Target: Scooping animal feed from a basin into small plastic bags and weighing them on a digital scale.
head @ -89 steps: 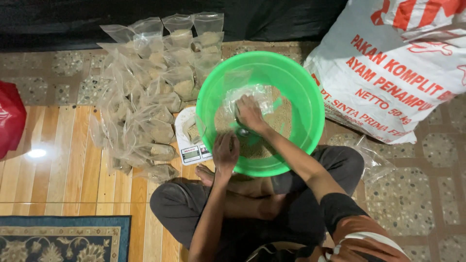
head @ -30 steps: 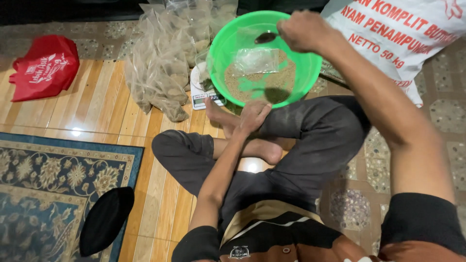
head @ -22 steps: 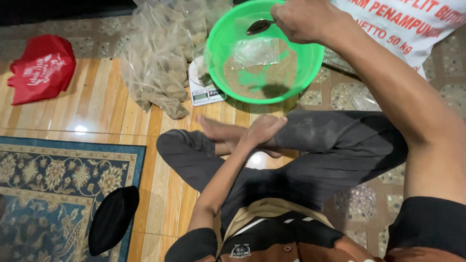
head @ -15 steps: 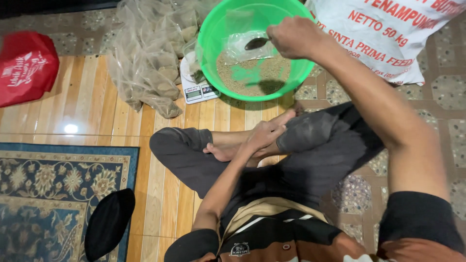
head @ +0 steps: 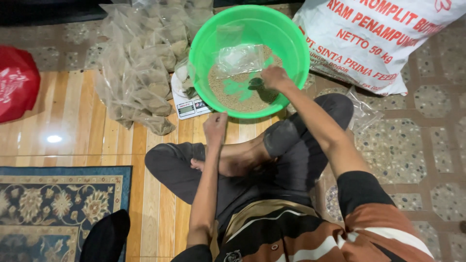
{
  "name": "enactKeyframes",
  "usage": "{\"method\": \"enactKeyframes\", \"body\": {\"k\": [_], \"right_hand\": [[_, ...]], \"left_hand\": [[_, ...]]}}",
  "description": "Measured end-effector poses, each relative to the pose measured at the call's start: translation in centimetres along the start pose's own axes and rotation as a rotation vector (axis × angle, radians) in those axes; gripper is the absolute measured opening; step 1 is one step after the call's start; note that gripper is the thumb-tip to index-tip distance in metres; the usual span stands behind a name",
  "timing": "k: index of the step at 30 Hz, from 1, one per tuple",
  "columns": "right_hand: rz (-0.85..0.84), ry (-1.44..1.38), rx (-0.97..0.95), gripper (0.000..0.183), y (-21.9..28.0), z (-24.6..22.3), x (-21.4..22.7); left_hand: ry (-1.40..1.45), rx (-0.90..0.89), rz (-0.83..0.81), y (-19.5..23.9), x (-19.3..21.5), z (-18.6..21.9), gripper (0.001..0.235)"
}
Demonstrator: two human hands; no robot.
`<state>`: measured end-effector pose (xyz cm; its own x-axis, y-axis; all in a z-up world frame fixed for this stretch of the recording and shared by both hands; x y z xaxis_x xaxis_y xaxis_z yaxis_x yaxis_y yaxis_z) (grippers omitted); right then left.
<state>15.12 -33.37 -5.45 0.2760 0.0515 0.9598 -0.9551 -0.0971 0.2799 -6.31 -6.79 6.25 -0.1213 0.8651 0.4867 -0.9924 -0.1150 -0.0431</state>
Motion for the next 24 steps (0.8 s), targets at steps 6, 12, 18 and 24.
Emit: {"method": "enactKeyframes", "body": {"k": [6,12,18,24], "right_hand": [[-0.011,0.161,0.001,0.016,0.9,0.5,1.9],[-0.063,0.357,-0.033,0.012,4.0,-0.3,3.4],[-0.388,0.281,0.044,0.037,1.5,-1.8,-7.4],[-0.471,-0.273,-0.044,0.007,5.3,-7.8,-1.7]], "left_hand": [[0.027,0.175,0.028,-2.1,-0.1,-2.7,0.039],[0.051,0.276,-0.025,-2.9,-1.4,-5.6,0.044],[0.082,0.251,-0.078,-2.8,-0.1,-3.3,0.050],[0.041,0.194,-0.124,-3.1,0.4,-2.6,0.047]]}}
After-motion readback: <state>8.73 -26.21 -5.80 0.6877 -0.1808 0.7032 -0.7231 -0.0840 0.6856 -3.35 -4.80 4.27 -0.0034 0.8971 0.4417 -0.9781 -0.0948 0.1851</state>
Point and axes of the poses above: each hand's wrist, its own y-axis away from the middle knuckle, its own x-axis out of the back of the hand, z = x × y, the point moved 6 cm from there along -y, towards the middle knuckle, and after that the axes turned 9 degrees about -x, right-handed, at the moved point
